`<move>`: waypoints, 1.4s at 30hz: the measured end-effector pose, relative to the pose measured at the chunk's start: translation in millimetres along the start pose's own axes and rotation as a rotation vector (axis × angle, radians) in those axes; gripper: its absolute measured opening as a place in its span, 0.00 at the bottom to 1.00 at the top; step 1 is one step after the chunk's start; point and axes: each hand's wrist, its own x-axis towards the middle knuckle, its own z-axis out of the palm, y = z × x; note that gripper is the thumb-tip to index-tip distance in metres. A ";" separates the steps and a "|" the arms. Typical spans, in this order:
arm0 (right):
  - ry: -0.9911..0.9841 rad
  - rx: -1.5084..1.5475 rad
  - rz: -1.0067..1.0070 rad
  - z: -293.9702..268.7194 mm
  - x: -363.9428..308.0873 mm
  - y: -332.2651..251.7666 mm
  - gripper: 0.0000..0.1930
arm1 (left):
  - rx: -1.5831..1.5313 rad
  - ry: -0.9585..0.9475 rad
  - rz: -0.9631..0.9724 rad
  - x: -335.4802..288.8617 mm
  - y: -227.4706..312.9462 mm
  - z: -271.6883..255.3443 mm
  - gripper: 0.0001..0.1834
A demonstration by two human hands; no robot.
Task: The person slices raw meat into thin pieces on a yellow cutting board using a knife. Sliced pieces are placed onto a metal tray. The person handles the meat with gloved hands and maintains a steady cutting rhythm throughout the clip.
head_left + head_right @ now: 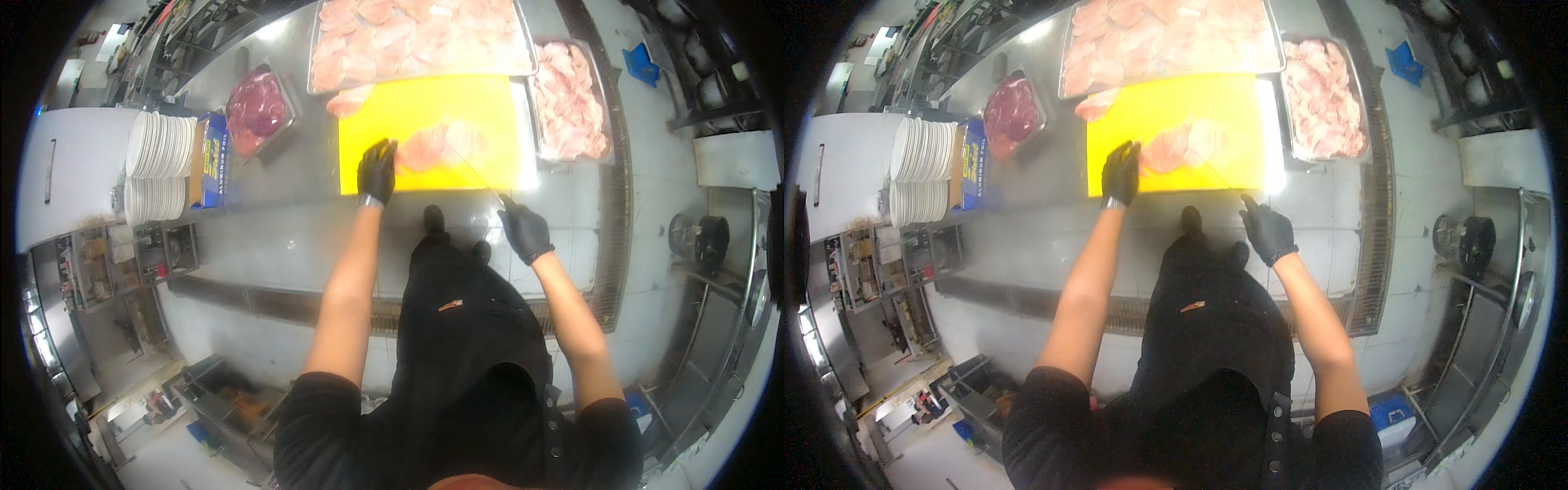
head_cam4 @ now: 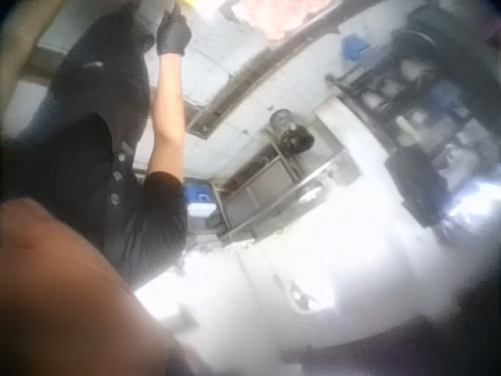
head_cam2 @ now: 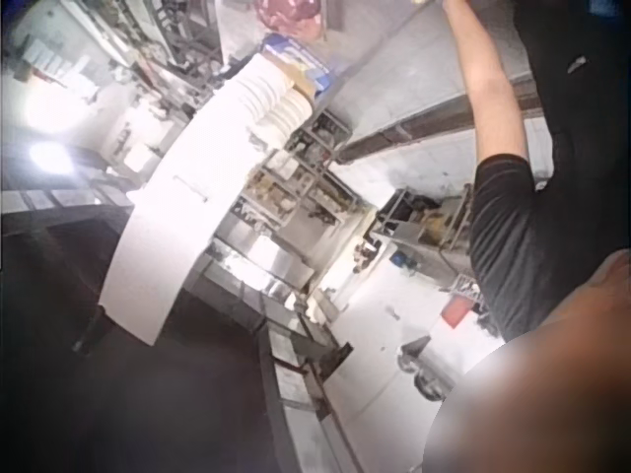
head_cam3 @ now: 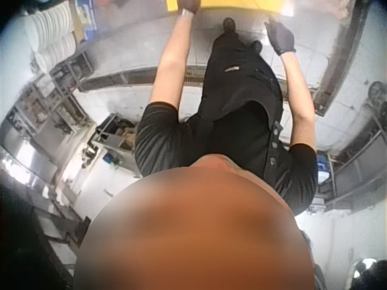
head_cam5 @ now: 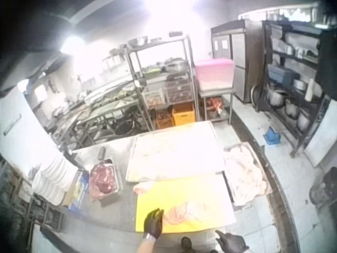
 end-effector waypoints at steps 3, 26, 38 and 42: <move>0.095 -0.139 -0.041 -32.2 61.5 8.1 0.20 | 0.063 -0.049 0.050 1.6 -11.0 -2.7 0.23; -0.140 -0.571 -1.012 -23.4 219.6 8.3 0.30 | -0.243 -0.648 0.873 64.4 -66.7 14.5 0.25; -0.565 0.234 -0.342 -48.0 306.3 -42.4 0.14 | -0.711 -0.910 0.020 136.5 -18.0 18.8 0.19; -0.804 0.597 -0.316 -91.7 355.3 -25.7 0.11 | -1.250 -1.228 -0.383 201.7 -39.0 -22.0 0.23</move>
